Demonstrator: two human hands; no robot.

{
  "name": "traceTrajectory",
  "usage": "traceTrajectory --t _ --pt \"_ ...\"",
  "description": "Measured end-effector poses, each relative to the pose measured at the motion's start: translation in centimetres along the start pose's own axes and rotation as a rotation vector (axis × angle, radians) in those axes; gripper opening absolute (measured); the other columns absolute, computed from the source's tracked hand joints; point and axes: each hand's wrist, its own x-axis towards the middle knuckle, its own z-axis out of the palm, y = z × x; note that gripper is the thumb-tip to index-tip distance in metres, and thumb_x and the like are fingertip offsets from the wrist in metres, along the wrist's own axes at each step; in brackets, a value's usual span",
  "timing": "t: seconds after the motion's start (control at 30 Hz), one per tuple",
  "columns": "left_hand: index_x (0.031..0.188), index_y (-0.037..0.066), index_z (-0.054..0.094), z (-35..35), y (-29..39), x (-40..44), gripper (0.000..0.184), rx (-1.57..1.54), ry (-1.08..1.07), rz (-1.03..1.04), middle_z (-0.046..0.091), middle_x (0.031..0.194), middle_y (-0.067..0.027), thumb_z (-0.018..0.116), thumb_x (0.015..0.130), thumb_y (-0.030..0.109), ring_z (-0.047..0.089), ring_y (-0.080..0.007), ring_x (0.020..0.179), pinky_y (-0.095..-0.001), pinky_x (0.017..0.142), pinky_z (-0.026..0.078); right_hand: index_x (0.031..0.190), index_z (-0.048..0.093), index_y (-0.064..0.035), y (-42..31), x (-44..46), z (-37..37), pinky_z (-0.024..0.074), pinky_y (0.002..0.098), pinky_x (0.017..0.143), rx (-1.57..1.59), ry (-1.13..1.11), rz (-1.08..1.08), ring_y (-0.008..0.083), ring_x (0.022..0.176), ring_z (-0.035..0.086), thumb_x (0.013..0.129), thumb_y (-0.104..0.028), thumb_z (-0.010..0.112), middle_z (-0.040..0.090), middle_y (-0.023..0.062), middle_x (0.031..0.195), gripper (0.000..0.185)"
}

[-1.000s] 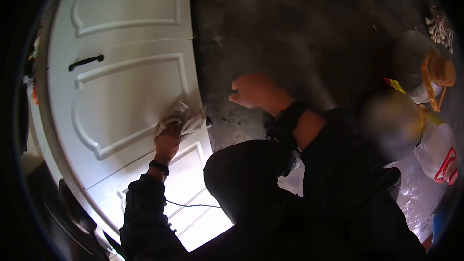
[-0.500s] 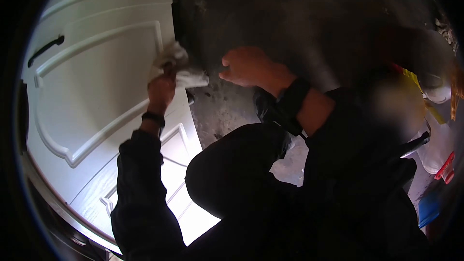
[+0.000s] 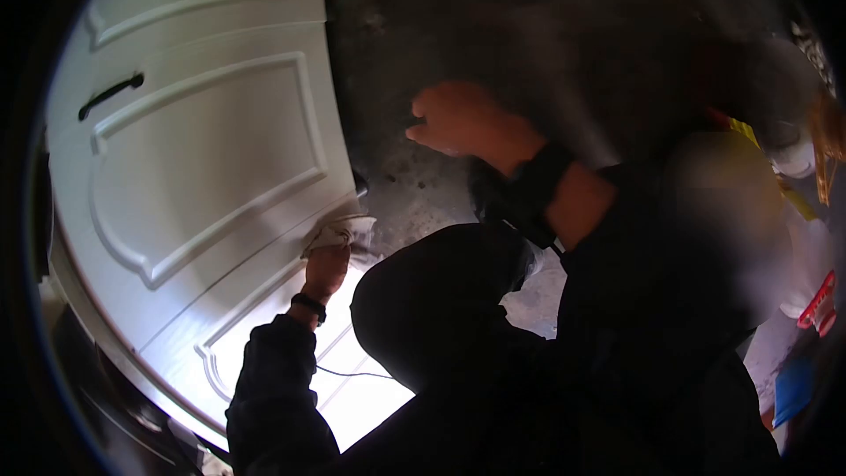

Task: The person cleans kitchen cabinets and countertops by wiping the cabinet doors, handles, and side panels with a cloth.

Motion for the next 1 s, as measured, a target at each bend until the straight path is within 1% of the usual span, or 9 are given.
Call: traceTrajectory --t 0.3,0.57,0.63,0.7,0.77,0.83,0.87,0.97,1.0 --pt "0.117 0.007 0.062 -1.1 -0.3 2.7 0.029 0.037 0.190 -0.096 0.066 0.109 -0.0167 0.051 0.090 0.011 0.065 -0.0360 0.098 -0.0438 0.084 0.053 0.109 0.069 -0.0036 0.1 0.6 1.9 0.0532 0.0426 0.081 0.041 0.037 -0.058 0.0339 0.094 0.068 0.088 -0.038 0.069 0.071 0.0162 0.100 0.041" --pt "0.125 0.009 0.059 -8.4 -2.7 -12.1 0.030 0.207 0.173 -0.209 0.066 0.120 -0.0147 0.051 0.097 0.013 0.065 -0.0323 0.103 -0.0400 0.090 0.052 0.105 0.070 -0.0028 1.3 1.8 2.6 0.0536 0.0431 0.080 0.013 -0.064 -0.156 0.0345 0.094 0.069 0.090 -0.037 0.067 0.071 0.0171 0.099 0.038" --pt "0.122 0.010 0.064 -8.9 -4.2 -16.4 0.026 0.067 0.402 -0.370 0.068 0.118 -0.0145 0.053 0.098 0.012 0.069 -0.0303 0.092 -0.0385 0.080 0.056 0.097 0.072 -0.0048 1.4 1.8 2.8 0.0531 0.0462 0.079 0.027 -0.077 -0.113 0.0367 0.090 0.068 0.089 -0.037 0.066 0.071 0.0167 0.094 0.034" --pt "0.121 0.013 0.067 -14.8 -2.6 -20.8 0.027 0.220 0.212 -0.603 0.070 0.116 -0.0145 0.057 0.096 0.011 0.071 -0.0294 0.079 -0.0377 0.072 0.058 0.098 0.072 -0.0050 0.8 1.7 2.9 0.0535 0.0448 0.080 0.038 -0.079 -0.140 0.0356 0.091 0.068 0.089 -0.038 0.066 0.072 0.0161 0.094 0.035" --pt "0.128 0.018 0.065 -16.9 -3.7 -25.5 0.034 0.410 0.426 -0.639 0.072 0.112 -0.0140 0.059 0.095 0.011 0.071 -0.0289 0.071 -0.0380 0.066 0.059 0.101 0.072 -0.0055 0.2 1.7 3.2 0.0538 0.0434 0.080 0.027 -0.085 -0.185 0.0347 0.092 0.069 0.089 -0.038 0.067 0.072 0.0155 0.095 0.035" --pt "0.133 0.022 0.063 -18.8 -4.8 -27.6 0.036 0.438 0.675 -0.728 0.065 0.129 -0.0123 0.057 0.098 0.018 0.071 -0.0287 0.075 -0.0404 0.058 0.056 0.104 0.072 -0.0061 0.3 1.4 3.4 0.0541 0.0420 0.080 -0.017 -0.086 -0.237 0.0341 0.092 0.069 0.089 -0.039 0.068 0.073 0.0148 0.097 0.036" --pt "0.134 0.020 0.062 -21.3 -4.1 -26.8 0.039 0.541 0.634 -0.812 0.064 0.130 -0.0118 0.061 0.096 0.014 0.070 -0.0293 0.087 -0.0400 0.072 0.057 0.105 0.072 -0.0060 0.5 1.3 3.2 0.0541 0.0422 0.081 0.009 -0.082 -0.216 0.0340 0.093 0.069 0.089 -0.040 0.068 0.073 0.0148 0.098 0.037" --pt "0.137 0.010 0.057 -21.2 -4.1 -21.9 0.039 0.708 0.617 -1.018 0.059 0.133 -0.0171 0.057 0.098 0.016 0.062 -0.0292 0.112 -0.0341 0.089 0.055 0.107 0.071 -0.0055 0.9 1.1 3.0 0.0541 0.0427 0.082 0.061 -0.095 -0.165 0.0338 0.095 0.069 0.089 -0.041 0.068 0.073 0.0150 0.101 0.040" --pt "0.138 0.010 0.056 -16.3 -5.9 -21.0 0.040 0.579 0.660 -0.920 0.059 0.134 -0.0123 0.055 0.099 0.018 0.059 -0.0299 0.114 -0.0417 0.098 0.047 0.108 0.071 -0.0051 0.7 0.9 2.9 0.0540 0.0428 0.082 0.051 -0.112 -0.157 0.0337 0.095 0.069 0.089 -0.041 0.068 0.073 0.0152 0.101 0.041"
